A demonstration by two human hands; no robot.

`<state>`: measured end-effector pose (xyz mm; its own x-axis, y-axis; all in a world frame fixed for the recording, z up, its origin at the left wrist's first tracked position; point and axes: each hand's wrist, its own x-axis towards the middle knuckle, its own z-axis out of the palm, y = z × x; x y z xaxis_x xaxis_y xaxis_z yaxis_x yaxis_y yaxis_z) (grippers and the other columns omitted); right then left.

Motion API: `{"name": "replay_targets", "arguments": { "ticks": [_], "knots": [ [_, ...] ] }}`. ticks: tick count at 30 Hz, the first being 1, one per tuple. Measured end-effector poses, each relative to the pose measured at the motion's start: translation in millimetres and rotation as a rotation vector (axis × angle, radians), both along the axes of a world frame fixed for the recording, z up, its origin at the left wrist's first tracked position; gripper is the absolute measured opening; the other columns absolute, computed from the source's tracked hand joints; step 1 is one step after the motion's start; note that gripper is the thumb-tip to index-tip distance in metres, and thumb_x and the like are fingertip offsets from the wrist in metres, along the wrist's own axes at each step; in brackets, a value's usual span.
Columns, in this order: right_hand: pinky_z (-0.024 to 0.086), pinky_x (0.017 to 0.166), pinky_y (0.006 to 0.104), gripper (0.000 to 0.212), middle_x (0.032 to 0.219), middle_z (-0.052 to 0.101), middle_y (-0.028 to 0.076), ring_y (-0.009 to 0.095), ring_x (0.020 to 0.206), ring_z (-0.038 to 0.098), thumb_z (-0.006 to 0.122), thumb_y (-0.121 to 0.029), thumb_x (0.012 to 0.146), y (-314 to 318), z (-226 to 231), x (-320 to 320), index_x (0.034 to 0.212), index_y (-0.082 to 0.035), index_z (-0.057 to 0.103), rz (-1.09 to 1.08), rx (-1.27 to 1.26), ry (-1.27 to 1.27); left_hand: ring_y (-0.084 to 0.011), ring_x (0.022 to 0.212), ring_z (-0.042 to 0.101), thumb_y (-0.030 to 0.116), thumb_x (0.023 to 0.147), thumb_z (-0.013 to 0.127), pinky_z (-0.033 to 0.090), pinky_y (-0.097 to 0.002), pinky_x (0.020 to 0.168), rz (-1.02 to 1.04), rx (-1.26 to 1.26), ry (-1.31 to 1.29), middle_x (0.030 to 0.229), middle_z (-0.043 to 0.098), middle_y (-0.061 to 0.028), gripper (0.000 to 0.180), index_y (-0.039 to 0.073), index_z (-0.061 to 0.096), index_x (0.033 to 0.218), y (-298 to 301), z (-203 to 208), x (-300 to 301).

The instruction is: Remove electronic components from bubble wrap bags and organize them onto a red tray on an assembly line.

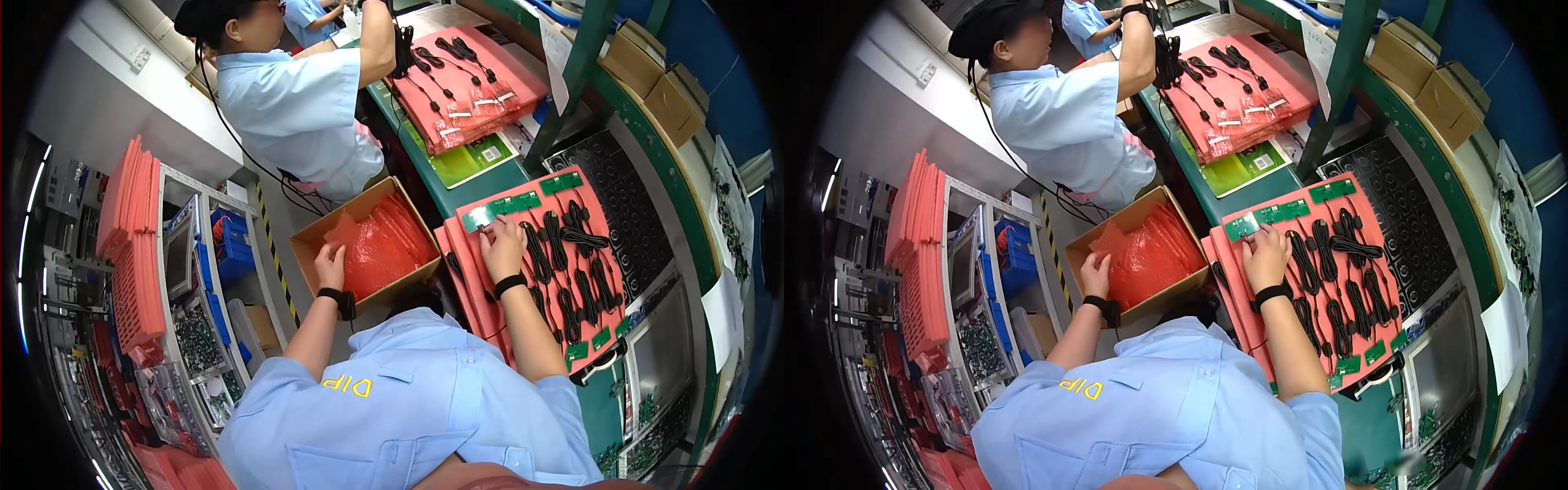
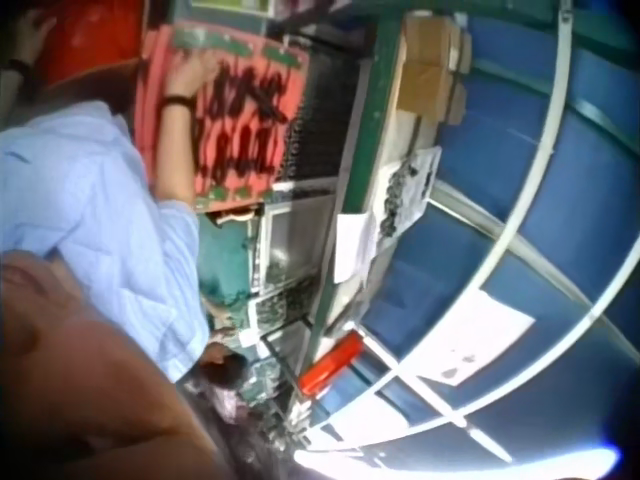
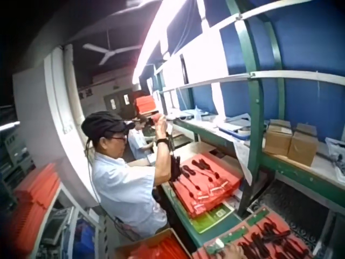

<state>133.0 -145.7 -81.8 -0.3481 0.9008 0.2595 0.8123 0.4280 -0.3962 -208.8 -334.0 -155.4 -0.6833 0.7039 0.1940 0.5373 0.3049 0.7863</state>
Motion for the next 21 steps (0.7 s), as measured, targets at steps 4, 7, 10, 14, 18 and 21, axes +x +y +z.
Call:
{"name": "replay_targets", "arguments": {
  "ticks": [4,7,10,14,18,21],
  "knots": [
    [0.037,0.093,0.0418,0.015,0.107,0.057,0.010,0.030,0.102,0.051,0.069,-0.017,0.075,0.5,10.8,8.2,0.083,-0.007,0.062,-0.122,-0.021,0.226,-0.0127,0.078,0.056,0.008,0.087,0.057,0.044,-0.0257,0.071,-0.031,0.316,-0.684,0.090,0.060,-0.0006,0.010,0.002,0.057,0.095,73.3,39.9,14.8],
    [0.044,0.085,0.0377,0.009,0.101,0.057,0.009,0.025,0.101,0.053,0.067,-0.009,0.078,20.6,9.0,9.4,0.085,-0.006,0.061,-0.118,-0.047,0.424,-0.0147,0.087,0.057,0.009,0.088,0.054,0.043,-0.0275,0.079,-0.251,0.394,-1.218,0.099,0.061,-0.0034,0.015,0.002,0.056,0.102,132.3,39.3,2.5],
    [0.049,0.075,0.0318,0.008,0.094,0.059,0.008,0.019,0.095,0.056,0.065,-0.003,0.080,33.1,0.4,12.0,0.087,-0.004,0.061,-0.226,0.046,0.646,-0.0199,0.100,0.059,0.010,0.090,0.050,0.045,-0.0336,0.091,-0.497,0.169,-1.635,0.110,0.062,-0.0085,0.026,0.000,0.054,0.114,193.9,84.9,27.5],
    [0.049,0.069,0.0268,0.008,0.089,0.060,0.007,0.015,0.089,0.057,0.062,0.002,0.082,33.2,2.1,6.6,0.088,-0.002,0.062,-0.282,-0.371,1.172,-0.0206,0.103,0.059,0.015,0.093,0.047,0.044,-0.0363,0.094,-0.777,-0.097,-1.560,0.114,0.061,-0.0103,0.029,0.000,0.053,0.117,245.6,73.0,55.1],
    [0.047,0.071,0.0259,0.010,0.084,0.062,0.007,0.016,0.076,0.058,0.066,-0.002,0.079,34.2,11.0,-3.5,0.089,-0.001,0.065,0.069,-0.463,0.950,-0.0217,0.099,0.061,0.016,0.094,0.047,0.048,-0.0362,0.089,-0.949,-0.377,-1.602,0.112,0.061,-0.0113,0.029,-0.001,0.052,0.117,280.1,75.7,84.4],
    [0.046,0.072,0.0256,0.009,0.085,0.062,0.007,0.016,0.078,0.058,0.066,-0.001,0.080,47.5,11.2,-12.4,0.089,0.001,0.066,0.209,-0.562,0.818,-0.0223,0.100,0.061,0.019,0.095,0.046,0.048,-0.0372,0.089,-0.994,-0.532,-1.652,0.114,0.060,-0.0115,0.031,0.000,0.051,0.119,292.4,60.0,98.7]
  ]
}}
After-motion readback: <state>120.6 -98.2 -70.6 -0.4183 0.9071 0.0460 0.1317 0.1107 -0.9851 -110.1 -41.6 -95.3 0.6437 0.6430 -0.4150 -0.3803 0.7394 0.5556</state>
